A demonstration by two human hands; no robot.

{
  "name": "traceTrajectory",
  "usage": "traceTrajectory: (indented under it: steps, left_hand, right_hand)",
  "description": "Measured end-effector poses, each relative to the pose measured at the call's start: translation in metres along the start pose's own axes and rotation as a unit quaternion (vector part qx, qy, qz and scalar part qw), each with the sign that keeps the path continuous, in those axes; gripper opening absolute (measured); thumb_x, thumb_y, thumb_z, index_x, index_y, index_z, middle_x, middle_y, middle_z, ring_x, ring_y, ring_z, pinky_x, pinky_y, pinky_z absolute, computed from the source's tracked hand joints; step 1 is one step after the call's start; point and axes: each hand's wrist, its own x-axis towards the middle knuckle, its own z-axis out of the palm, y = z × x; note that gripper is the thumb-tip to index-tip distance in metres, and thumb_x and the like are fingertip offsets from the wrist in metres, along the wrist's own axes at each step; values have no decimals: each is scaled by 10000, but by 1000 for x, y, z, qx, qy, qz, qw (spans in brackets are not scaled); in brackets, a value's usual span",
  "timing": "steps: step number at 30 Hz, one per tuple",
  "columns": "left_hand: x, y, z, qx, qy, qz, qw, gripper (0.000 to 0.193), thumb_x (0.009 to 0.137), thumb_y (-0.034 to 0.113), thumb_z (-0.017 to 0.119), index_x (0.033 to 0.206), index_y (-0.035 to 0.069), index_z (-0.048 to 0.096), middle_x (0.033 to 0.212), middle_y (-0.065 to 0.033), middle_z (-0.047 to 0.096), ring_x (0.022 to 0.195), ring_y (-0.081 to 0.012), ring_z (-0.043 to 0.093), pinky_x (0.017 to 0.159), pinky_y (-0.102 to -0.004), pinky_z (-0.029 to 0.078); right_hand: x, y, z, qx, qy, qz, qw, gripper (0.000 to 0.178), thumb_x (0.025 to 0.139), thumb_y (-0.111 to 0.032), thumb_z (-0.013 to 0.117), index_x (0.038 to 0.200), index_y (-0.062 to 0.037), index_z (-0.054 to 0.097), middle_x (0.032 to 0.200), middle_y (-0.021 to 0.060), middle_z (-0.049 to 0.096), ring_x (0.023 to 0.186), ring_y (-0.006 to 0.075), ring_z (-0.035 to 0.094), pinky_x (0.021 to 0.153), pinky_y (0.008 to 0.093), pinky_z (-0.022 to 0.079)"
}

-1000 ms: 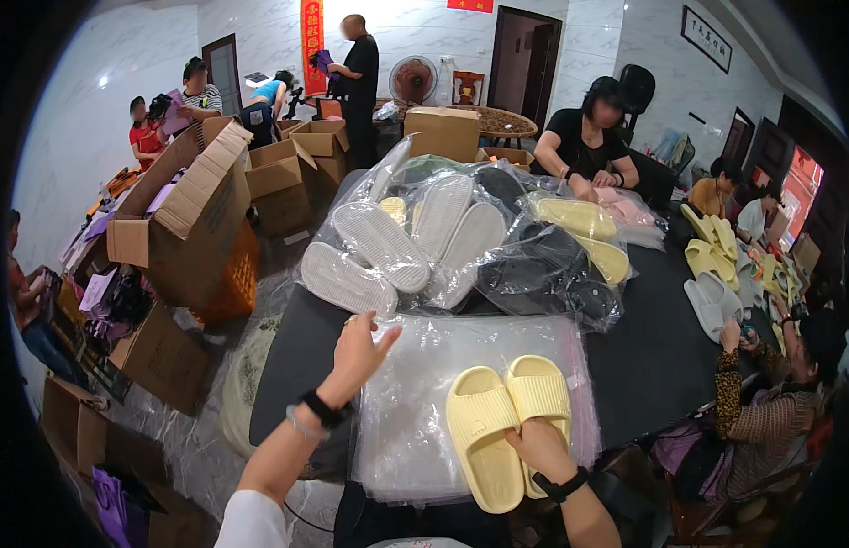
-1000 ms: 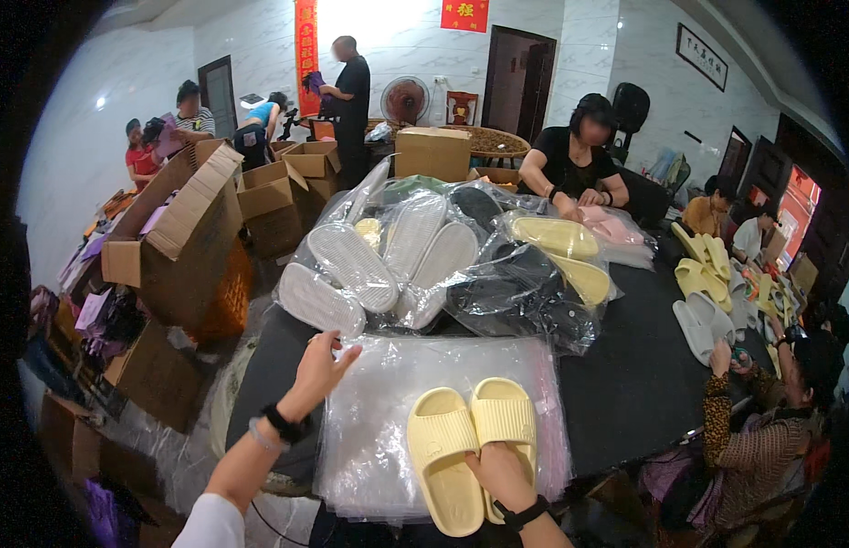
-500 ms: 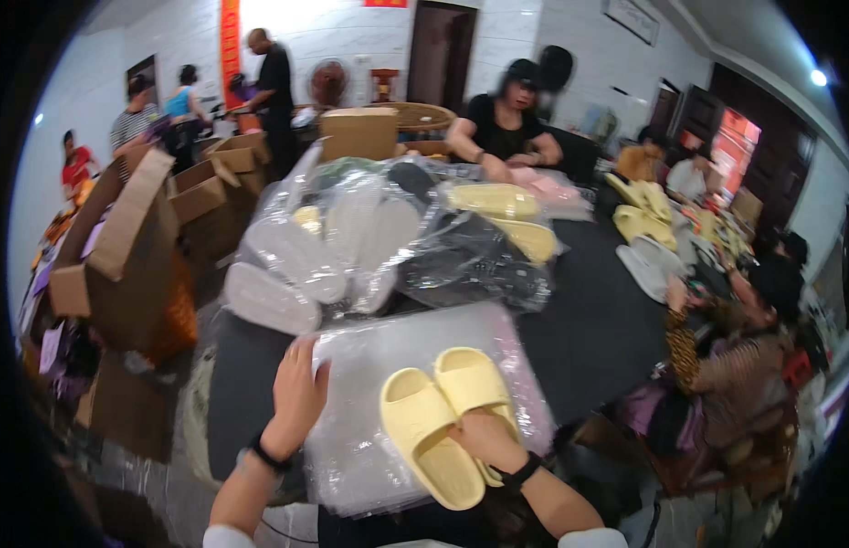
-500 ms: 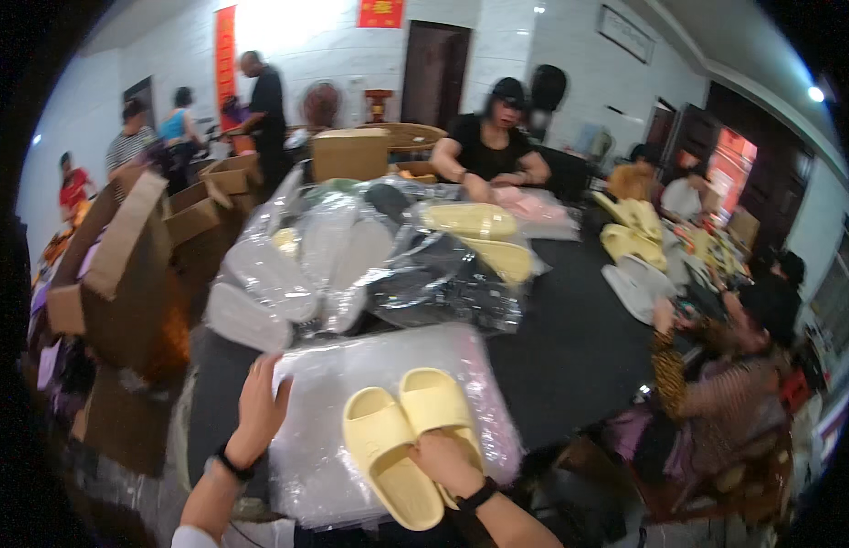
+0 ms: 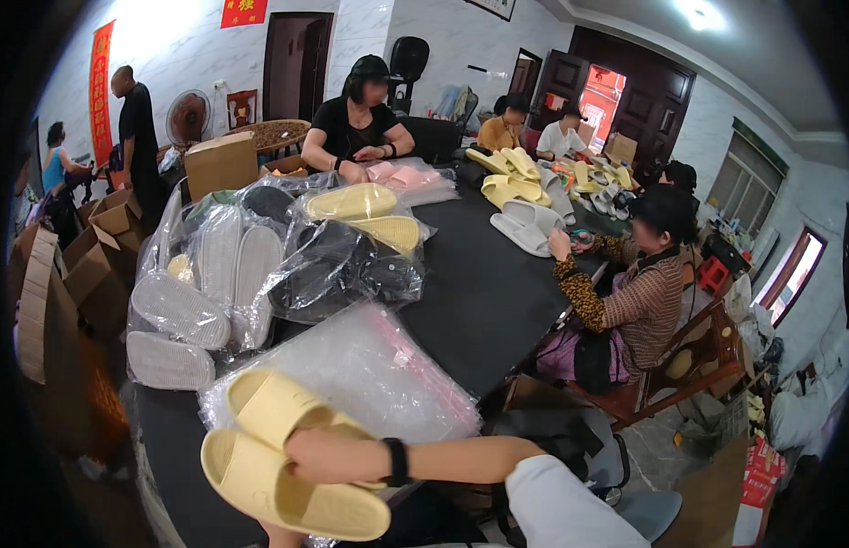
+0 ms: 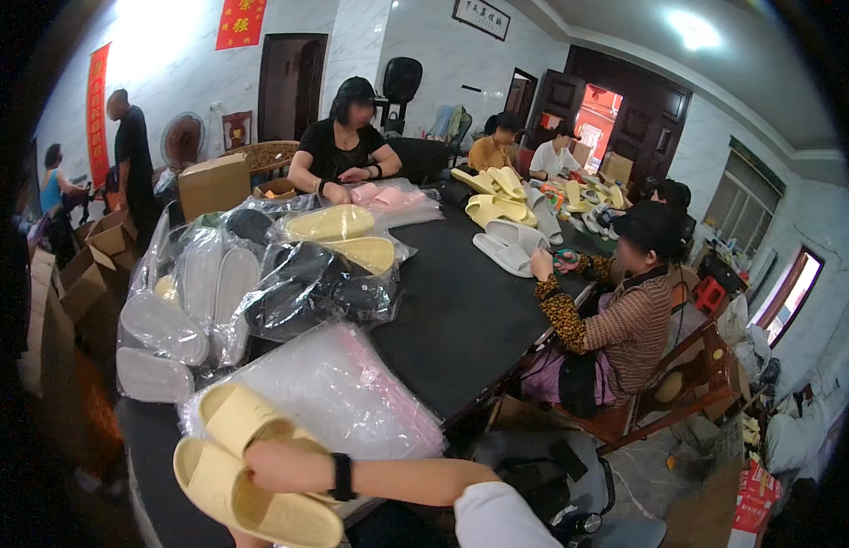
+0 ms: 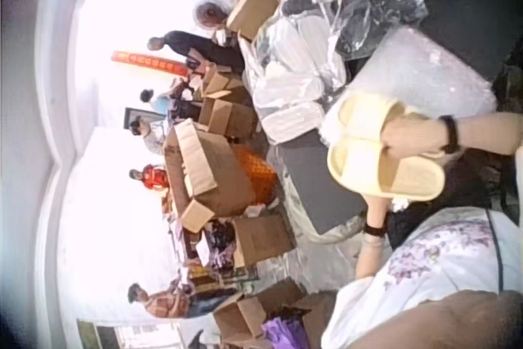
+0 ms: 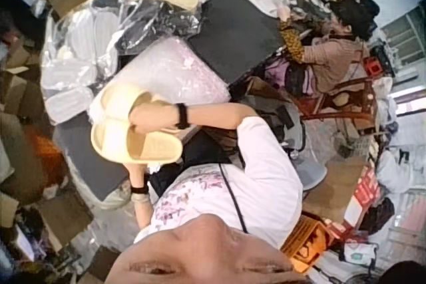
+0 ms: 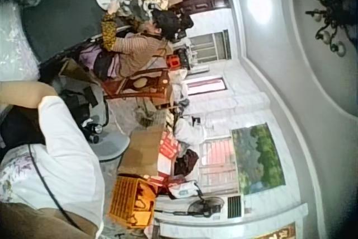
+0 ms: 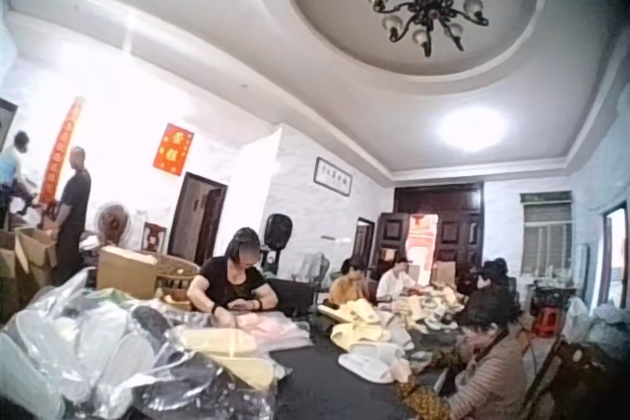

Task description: Sorting and organizing finished shoes and slippers on a work table into bags.

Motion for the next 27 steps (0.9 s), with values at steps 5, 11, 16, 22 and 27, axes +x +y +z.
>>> traceTrajectory:
  steps: [5, 11, 16, 22, 27]
  left_hand:
    - [1, -1, -9, 325, -55, 18, 944, 644, 880, 417, 475, 1324, -44, 405, 1406, -253, 339, 1307, -419, 294, 1095, -487, 204]
    - [3, 5, -2, 430, 23, 75, 899, 721, 896, 429, 480, 1382, -72, 302, 1418, -277, 321, 1343, -402, 256, 1107, -477, 178]
    - [2, 4, -2, 429, 25, 67, 900, 721, 895, 425, 488, 1384, -71, 302, 1429, -270, 307, 1349, -396, 247, 1106, -472, 176]
    - [1, 14, -1, 424, 17, 52, 904, 723, 895, 424, 484, 1388, -69, 295, 1434, -259, 306, 1349, -397, 246, 1105, -472, 181]
    - [-6, 7, -10, 434, 17, 48, 900, 728, 893, 419, 489, 1397, -63, 278, 1440, -256, 296, 1351, -394, 242, 1107, -470, 180]
  right_hand:
    - [45, 33, 37, 18, -22, 27, 999, 216, 755, -123, 549, 806, 74, 623, 767, 250, 634, 730, 382, 642, 635, 451, 501]
    - [30, 118, -8, -70, 119, 86, 987, 285, 839, -200, 525, 744, 44, 637, 708, 247, 617, 645, 368, 626, 613, 451, 482]
    - [-12, 201, -54, -100, 171, 158, 967, 359, 842, -282, 558, 747, 56, 636, 686, 253, 604, 615, 390, 599, 598, 454, 465]
    - [-74, 309, -164, -224, 263, 264, 900, 236, 690, -131, 622, 773, 89, 635, 738, 280, 612, 674, 391, 624, 635, 440, 491]
    - [-67, 275, -199, -265, 425, 440, 745, 386, 811, -53, 507, 1186, 36, 493, 1105, 256, 548, 1067, 401, 533, 860, 442, 464]
